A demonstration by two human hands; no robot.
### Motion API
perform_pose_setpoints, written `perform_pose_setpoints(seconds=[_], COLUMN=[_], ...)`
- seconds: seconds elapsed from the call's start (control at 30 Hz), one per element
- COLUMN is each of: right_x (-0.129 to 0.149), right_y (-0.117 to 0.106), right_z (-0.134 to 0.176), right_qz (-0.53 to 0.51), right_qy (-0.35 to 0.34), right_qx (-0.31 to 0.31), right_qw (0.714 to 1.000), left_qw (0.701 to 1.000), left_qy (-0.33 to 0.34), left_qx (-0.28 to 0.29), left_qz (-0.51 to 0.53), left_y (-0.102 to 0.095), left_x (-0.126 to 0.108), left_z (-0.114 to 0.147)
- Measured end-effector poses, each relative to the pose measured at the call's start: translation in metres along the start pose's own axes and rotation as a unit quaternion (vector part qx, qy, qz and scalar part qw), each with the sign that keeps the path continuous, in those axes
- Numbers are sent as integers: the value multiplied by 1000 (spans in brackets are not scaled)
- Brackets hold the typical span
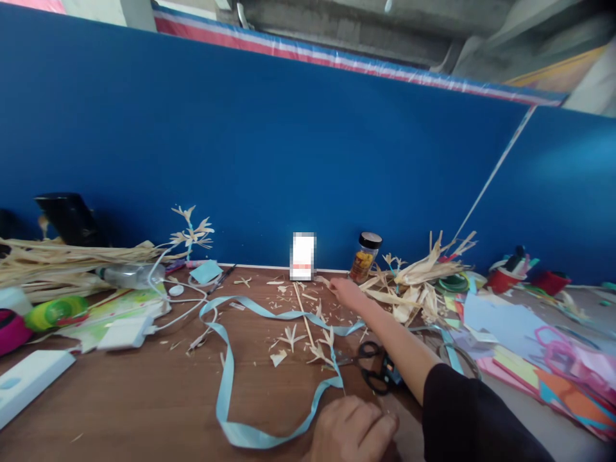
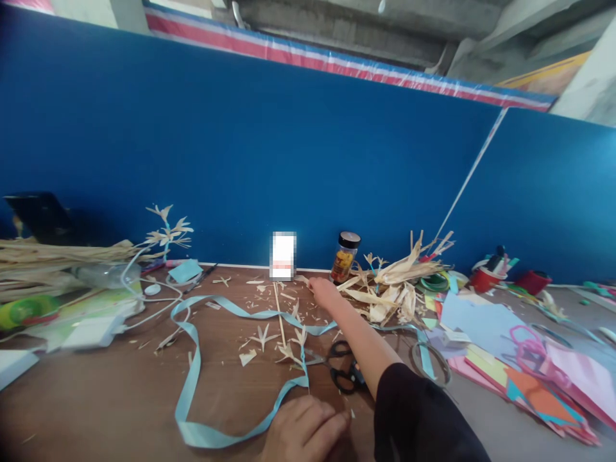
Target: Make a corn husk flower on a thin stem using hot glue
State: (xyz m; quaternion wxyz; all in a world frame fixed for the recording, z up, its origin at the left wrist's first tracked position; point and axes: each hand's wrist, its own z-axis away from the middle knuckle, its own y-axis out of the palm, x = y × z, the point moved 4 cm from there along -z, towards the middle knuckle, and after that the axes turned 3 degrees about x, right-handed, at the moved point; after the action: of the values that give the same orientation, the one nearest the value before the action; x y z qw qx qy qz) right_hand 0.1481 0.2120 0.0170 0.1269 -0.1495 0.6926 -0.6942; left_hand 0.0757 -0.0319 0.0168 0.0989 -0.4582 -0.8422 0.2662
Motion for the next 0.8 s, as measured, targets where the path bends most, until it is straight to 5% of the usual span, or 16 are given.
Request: perform_pose_setpoints(seconds=[0.43, 0.8], right_x=[-15, -21], right_y=[-5, -2], right_z=[13, 22], right_qz=[16, -122], right_qy=[77, 89], right_qx=[13, -35], right_qw=[997, 988], left_qw=[999, 999], left_qy=[4, 4], left_qx=[24, 31], left_qz=[23, 11], left_y=[1, 1], left_x=[0, -1], left_z=[1, 2])
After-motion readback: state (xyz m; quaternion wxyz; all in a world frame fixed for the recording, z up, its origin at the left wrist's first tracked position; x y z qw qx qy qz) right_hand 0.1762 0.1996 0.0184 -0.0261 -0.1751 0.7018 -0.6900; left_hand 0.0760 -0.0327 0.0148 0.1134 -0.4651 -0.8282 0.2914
